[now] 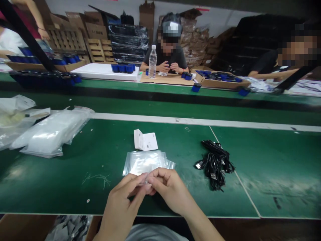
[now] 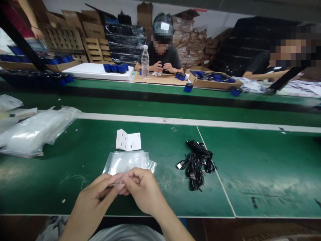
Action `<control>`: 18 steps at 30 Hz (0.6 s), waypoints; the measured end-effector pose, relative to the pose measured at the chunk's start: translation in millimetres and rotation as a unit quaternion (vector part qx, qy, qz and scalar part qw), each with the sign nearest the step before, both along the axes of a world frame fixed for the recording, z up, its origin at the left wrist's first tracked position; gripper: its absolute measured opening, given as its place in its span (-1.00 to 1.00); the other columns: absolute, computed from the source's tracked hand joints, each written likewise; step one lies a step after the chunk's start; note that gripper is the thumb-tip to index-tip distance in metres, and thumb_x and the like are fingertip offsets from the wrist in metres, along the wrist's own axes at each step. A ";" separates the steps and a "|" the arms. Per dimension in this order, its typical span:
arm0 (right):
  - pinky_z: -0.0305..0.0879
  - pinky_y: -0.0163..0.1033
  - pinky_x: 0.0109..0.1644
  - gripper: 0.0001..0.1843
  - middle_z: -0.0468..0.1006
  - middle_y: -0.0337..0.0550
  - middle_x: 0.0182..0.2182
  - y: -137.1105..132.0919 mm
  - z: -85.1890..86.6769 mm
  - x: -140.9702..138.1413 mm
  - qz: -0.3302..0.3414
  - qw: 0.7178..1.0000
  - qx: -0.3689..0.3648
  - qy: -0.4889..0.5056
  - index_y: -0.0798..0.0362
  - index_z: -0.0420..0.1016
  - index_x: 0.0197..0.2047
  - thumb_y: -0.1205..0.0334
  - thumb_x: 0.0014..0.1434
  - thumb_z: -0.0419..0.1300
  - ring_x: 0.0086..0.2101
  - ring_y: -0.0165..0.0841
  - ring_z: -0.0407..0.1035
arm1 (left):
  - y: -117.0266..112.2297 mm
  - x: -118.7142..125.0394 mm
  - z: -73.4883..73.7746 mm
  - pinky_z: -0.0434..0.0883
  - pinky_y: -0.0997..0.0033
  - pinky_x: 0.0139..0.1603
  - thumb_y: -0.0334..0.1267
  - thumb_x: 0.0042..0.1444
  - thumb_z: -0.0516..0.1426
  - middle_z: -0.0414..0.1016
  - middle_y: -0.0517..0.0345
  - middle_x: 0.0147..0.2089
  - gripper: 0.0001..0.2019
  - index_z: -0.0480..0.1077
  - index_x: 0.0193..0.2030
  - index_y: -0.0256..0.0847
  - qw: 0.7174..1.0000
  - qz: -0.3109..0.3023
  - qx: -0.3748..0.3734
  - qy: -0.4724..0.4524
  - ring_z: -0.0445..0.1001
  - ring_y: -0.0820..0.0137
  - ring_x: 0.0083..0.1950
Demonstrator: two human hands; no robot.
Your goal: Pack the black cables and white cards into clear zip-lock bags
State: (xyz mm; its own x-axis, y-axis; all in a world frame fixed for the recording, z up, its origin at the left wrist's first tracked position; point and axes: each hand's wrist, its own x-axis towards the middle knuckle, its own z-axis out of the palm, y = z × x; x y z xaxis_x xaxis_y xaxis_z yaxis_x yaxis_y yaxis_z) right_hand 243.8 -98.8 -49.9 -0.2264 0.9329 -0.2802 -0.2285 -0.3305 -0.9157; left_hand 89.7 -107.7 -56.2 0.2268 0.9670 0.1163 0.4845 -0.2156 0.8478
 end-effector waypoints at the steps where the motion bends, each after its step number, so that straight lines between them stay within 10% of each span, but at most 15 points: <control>1: 0.34 -0.39 -0.40 -0.67 0.48 -0.27 -0.60 -0.6 -0.4 0.2 0.005 1.000 0.007 -0.004 0.17 0.48 -0.45 0.02 0.00 0.29 -0.55 -0.50 0.38 | 0.7 -1.0 0.0 0.51 0.62 -0.35 -0.19 0.12 0.11 0.54 0.23 -0.30 -0.78 0.49 -0.11 -0.08 1.000 -0.002 -0.020 -0.011 0.58 0.48 -0.37; 8: 0.32 -0.32 -0.35 -0.87 0.46 -0.24 -0.54 -4.3 -2.8 1.3 0.027 0.992 0.073 -0.101 0.13 0.42 -0.41 0.27 0.13 0.14 -0.48 -0.43 0.38 | 2.2 2.0 13.7 0.50 0.54 -0.33 -0.07 0.09 0.10 0.58 0.21 -0.32 -0.77 0.48 -0.25 -0.13 0.993 0.044 -0.108 -0.022 0.57 0.43 -0.36; 14: 0.28 -0.37 -0.42 -0.86 0.42 -0.27 -0.54 -11.1 3.6 -0.1 0.028 0.950 0.164 -0.266 0.09 0.37 -0.48 0.41 0.09 0.07 -0.52 -0.44 0.34 | 11.1 1.3 16.8 0.31 0.54 -0.56 -0.11 0.23 -0.10 0.32 0.29 -0.62 -0.66 0.20 -0.54 -0.14 0.987 -0.067 -0.073 0.130 0.37 0.46 -0.58; 18: 0.35 -0.22 -0.17 -0.73 0.51 -0.06 -0.26 -18.7 5.7 -7.3 0.005 0.908 0.217 -0.358 0.12 0.38 -0.09 0.39 0.10 0.07 -0.26 -0.28 0.44 | 15.4 5.3 11.7 0.34 0.54 -0.44 -0.10 0.24 -0.10 0.40 0.26 -0.53 -0.69 0.27 -0.45 -0.15 0.991 -0.055 -0.105 0.059 0.44 0.44 -0.49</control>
